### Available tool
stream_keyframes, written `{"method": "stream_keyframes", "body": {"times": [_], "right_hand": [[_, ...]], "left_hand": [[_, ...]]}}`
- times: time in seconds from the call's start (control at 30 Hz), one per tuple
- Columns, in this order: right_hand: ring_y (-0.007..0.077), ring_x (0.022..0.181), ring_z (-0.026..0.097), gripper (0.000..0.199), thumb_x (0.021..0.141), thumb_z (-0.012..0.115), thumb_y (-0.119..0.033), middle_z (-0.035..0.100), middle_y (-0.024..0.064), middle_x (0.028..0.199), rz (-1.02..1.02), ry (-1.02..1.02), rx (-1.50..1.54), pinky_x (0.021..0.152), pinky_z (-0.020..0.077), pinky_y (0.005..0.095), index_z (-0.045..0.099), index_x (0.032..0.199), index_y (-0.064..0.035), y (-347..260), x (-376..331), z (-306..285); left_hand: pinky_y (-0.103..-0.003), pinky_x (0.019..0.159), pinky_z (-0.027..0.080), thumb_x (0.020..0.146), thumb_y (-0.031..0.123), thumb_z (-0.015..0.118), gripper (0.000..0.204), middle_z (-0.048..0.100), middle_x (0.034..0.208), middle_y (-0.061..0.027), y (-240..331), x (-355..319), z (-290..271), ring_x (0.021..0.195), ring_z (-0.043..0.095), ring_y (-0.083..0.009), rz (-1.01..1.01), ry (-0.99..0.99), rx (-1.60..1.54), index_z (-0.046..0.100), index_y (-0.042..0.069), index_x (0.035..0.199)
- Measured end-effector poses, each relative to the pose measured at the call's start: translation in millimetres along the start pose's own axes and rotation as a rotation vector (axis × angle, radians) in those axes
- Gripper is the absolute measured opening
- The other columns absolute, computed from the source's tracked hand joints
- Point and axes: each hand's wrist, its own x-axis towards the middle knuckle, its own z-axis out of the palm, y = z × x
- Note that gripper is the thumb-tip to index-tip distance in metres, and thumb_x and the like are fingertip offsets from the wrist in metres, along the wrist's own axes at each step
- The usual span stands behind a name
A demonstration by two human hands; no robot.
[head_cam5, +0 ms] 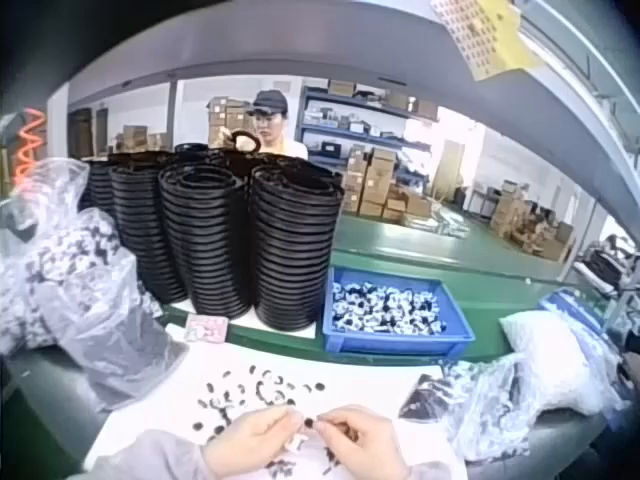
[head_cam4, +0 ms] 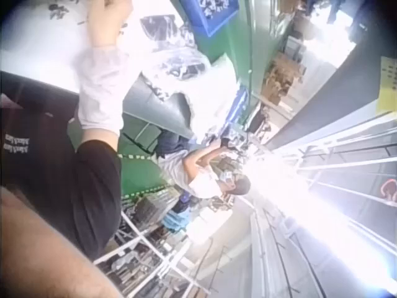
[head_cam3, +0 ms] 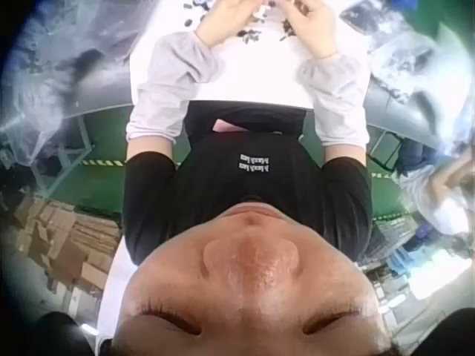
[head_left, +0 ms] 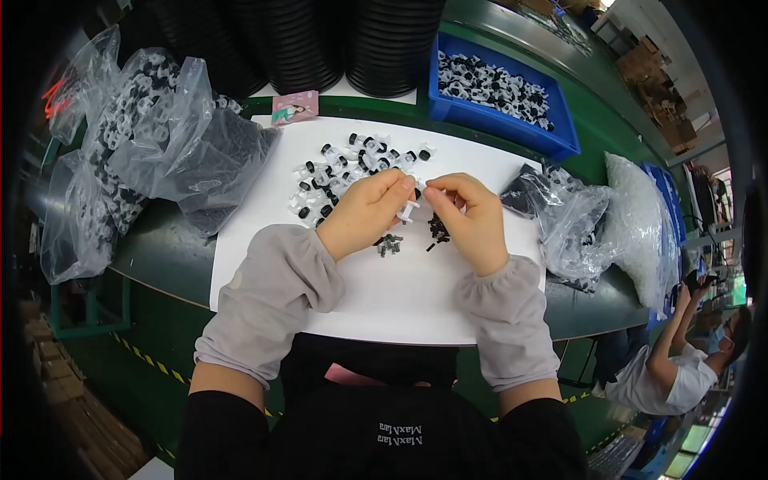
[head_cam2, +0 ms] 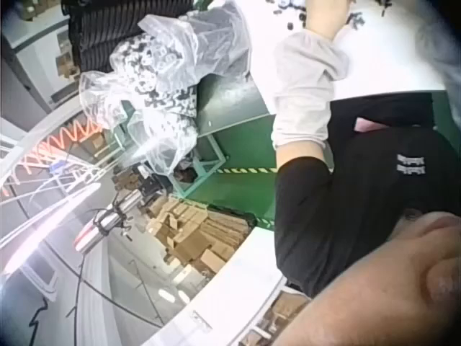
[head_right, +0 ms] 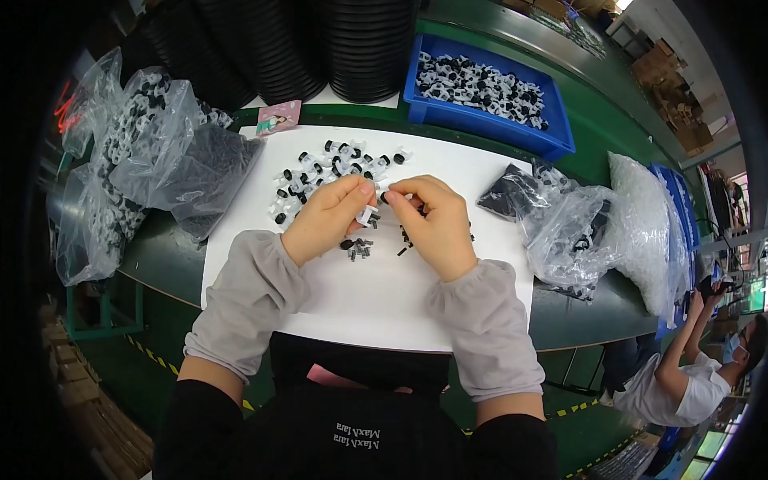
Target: Assembling small plastic and metal components by hand at a manufacturing workstation.
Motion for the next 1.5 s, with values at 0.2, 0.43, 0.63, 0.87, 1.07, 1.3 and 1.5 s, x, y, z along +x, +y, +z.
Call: {"method": "stream_keyframes", "body": {"times": [0.2, 0.43, 0.63, 0.87, 1.07, 1.3, 1.5], "right_hand": [[0.01, 0.079, 0.052, 0.01, 0.08, 0.064, 0.003, 0.06, 0.0066, 0.093, -0.169, 0.07, 0.259, 0.069, 0.0413, 0.0218, 0.061, 0.09, 0.0023, 2, -2, -1], [0.0163, 0.082, 0.055, 0.012, 0.075, 0.062, 0.007, 0.059, 0.0086, 0.094, -0.375, 0.202, 0.256, 0.074, 0.0434, 0.0255, 0.057, 0.085, 0.0009, 1, -3, -6], [0.0254, 0.081, 0.059, 0.019, 0.064, 0.066, 0.007, 0.063, 0.0138, 0.097, -0.734, 0.147, -0.072, 0.071, 0.0474, 0.031, 0.059, 0.08, -0.0001, -15, -1, 2], [0.0239, 0.075, 0.06, 0.019, 0.066, 0.065, 0.009, 0.064, 0.0111, 0.086, -0.621, 0.36, -0.117, 0.069, 0.0468, 0.0294, 0.059, 0.081, 0.0002, -9, -2, 8], [0.0233, 0.076, 0.06, 0.018, 0.067, 0.065, 0.009, 0.065, 0.0114, 0.086, -0.594, 0.397, -0.126, 0.069, 0.0468, 0.0291, 0.06, 0.082, -0.0006, -10, -3, 11], [0.0241, 0.08, 0.061, 0.018, 0.068, 0.067, 0.007, 0.065, 0.0112, 0.091, -0.598, 0.415, -0.155, 0.07, 0.0466, 0.0291, 0.063, 0.083, -0.0015, -13, -4, 12], [0.0224, 0.075, 0.059, 0.025, 0.064, 0.068, 0.004, 0.065, 0.0118, 0.097, -0.709, 0.408, -0.266, 0.069, 0.0445, 0.0317, 0.065, 0.088, -0.0022, -14, -3, 8]], "left_hand": [[-0.018, 0.054, 0.041, 0.099, 0.031, 0.042, 0.029, 0.054, 0.086, 0.0022, 2, -4, 13, 0.058, 0.043, -0.0037, 0.054, -0.028, -0.096, 0.055, 0.006, 0.092], [-0.017, 0.046, 0.029, 0.099, 0.035, 0.043, 0.028, 0.044, 0.064, 0.0036, 13, -4, 11, 0.051, 0.035, -0.0028, -0.003, -0.005, -0.294, 0.052, 0.009, 0.094], [-0.02, 0.043, 0.022, 0.098, 0.042, 0.04, 0.034, 0.041, 0.058, 0.0025, 14, -5, 2, 0.047, 0.028, -0.0041, -0.209, -0.11, -0.626, 0.049, 0.009, 0.098], [-0.02, 0.057, 0.038, 0.099, 0.033, 0.043, 0.028, 0.053, 0.073, 0.0018, 11, -2, 8, 0.06, 0.044, -0.005, -0.135, -0.048, -0.6, 0.053, 0.007, 0.102], [-0.018, 0.061, 0.042, 0.095, 0.029, 0.053, 0.023, 0.056, 0.084, 0.0005, 11, -3, 8, 0.066, 0.049, -0.0047, -0.058, -0.011, -0.652, 0.055, 0.007, 0.098], [-0.019, 0.061, 0.042, 0.096, 0.029, 0.052, 0.021, 0.056, 0.082, 0.001, 6, -4, 4, 0.068, 0.05, -0.0049, -0.038, -0.105, -0.661, 0.054, 0.008, 0.099], [-0.019, 0.061, 0.042, 0.096, 0.028, 0.052, 0.02, 0.056, 0.081, 0.0009, 3, -3, 3, 0.068, 0.05, -0.005, -0.016, -0.138, -0.713, 0.053, 0.008, 0.099]]}}
